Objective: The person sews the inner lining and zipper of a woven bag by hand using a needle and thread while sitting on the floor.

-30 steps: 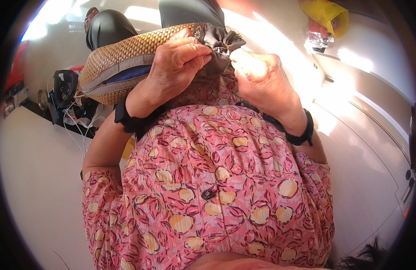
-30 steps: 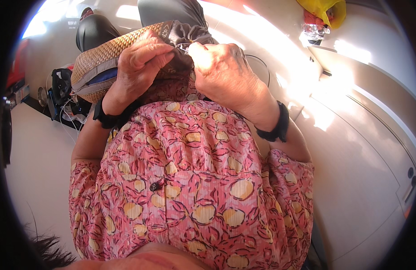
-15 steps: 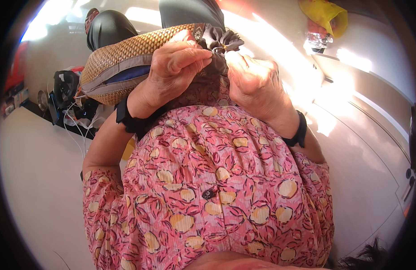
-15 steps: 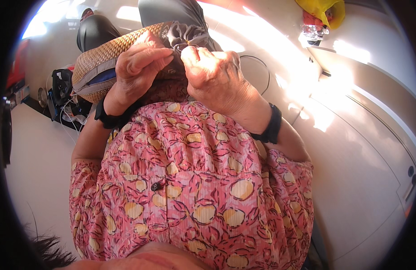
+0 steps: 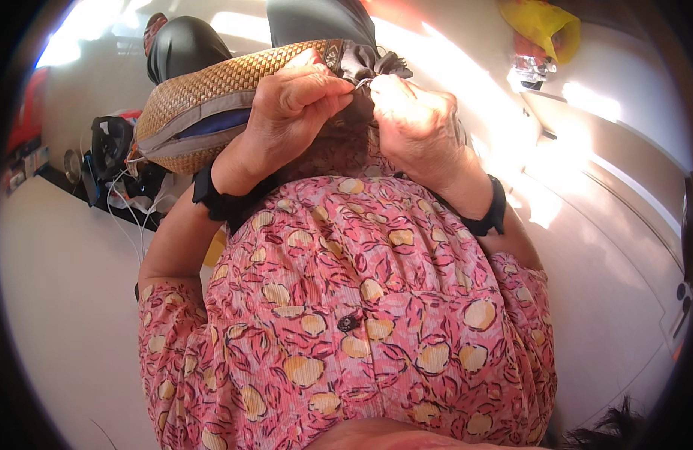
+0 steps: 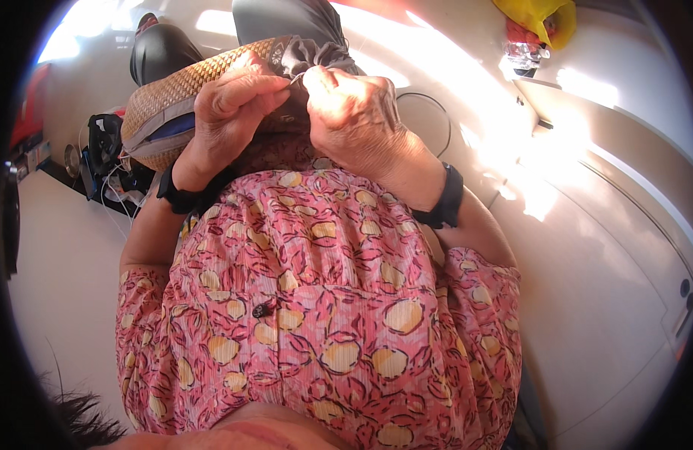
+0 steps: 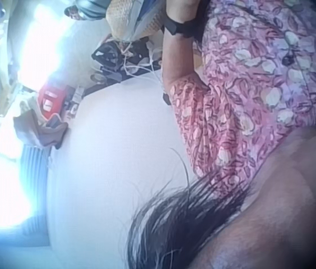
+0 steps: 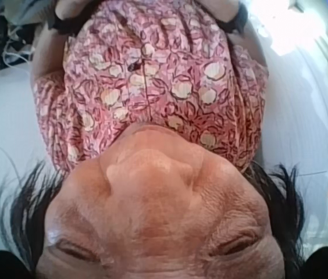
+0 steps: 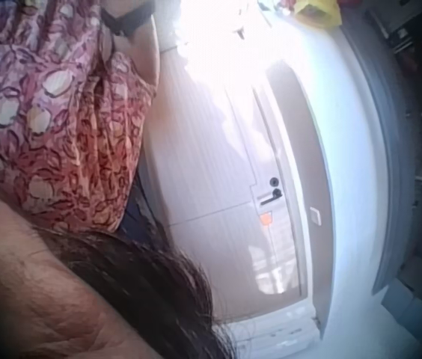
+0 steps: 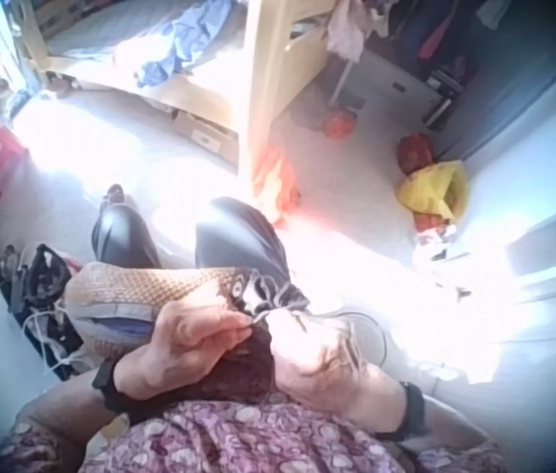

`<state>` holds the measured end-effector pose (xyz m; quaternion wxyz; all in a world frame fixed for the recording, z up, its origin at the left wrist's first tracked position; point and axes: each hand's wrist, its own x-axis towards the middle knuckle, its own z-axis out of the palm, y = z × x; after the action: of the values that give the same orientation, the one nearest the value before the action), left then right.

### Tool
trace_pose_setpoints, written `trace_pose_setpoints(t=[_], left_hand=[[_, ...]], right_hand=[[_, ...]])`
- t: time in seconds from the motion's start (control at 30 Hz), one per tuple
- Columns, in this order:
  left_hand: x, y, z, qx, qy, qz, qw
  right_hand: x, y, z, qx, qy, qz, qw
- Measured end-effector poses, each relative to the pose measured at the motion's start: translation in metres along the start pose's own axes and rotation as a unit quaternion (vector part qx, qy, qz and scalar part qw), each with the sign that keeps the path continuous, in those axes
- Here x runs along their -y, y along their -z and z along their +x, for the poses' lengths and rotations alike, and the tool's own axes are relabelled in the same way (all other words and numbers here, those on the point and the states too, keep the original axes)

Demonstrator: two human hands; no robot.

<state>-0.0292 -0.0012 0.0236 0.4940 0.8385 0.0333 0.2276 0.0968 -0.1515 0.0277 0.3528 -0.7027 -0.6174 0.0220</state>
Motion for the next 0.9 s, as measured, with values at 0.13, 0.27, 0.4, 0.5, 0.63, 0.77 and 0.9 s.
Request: trace_pose_setpoints(t=[0.13, 0.27, 0.4, 0.5, 0.63, 0.77, 0.9], left_hand=[[0.003, -0.002, 0.001, 0.001, 0.061, -0.040, 0.997], [-0.003, 0.001, 0.003, 0.021, 0.091, -0.021, 0.995], [0.003, 0.003, 0.003, 0.022, 0.083, -0.029, 0.996], [0.004, 0.006, 0.005, 0.031, 0.082, -0.044, 0.995], [0.001, 0.009, 0.005, 0.031, 0.102, -0.072, 0.992], [-0.001, 0.009, 0.005, 0.028, 0.110, -0.101, 0.988], [-0.002, 0.011, 0.007, 0.041, 0.126, -0.113, 0.985]], right_hand=[[-0.004, 0.028, 0.009, 0.063, -0.026, 0.002, 0.998], [-0.010, 0.029, 0.015, 0.066, -0.057, 0.030, 0.996], [-0.020, 0.030, 0.020, 0.097, -0.067, 0.147, 0.982], [-0.033, 0.028, 0.024, 0.126, -0.070, 0.242, 0.959], [-0.044, 0.030, 0.032, 0.186, -0.105, 0.363, 0.907], [-0.055, 0.034, 0.038, 0.233, -0.079, 0.395, 0.885], [-0.058, 0.038, 0.042, 0.280, -0.157, 0.426, 0.846]])
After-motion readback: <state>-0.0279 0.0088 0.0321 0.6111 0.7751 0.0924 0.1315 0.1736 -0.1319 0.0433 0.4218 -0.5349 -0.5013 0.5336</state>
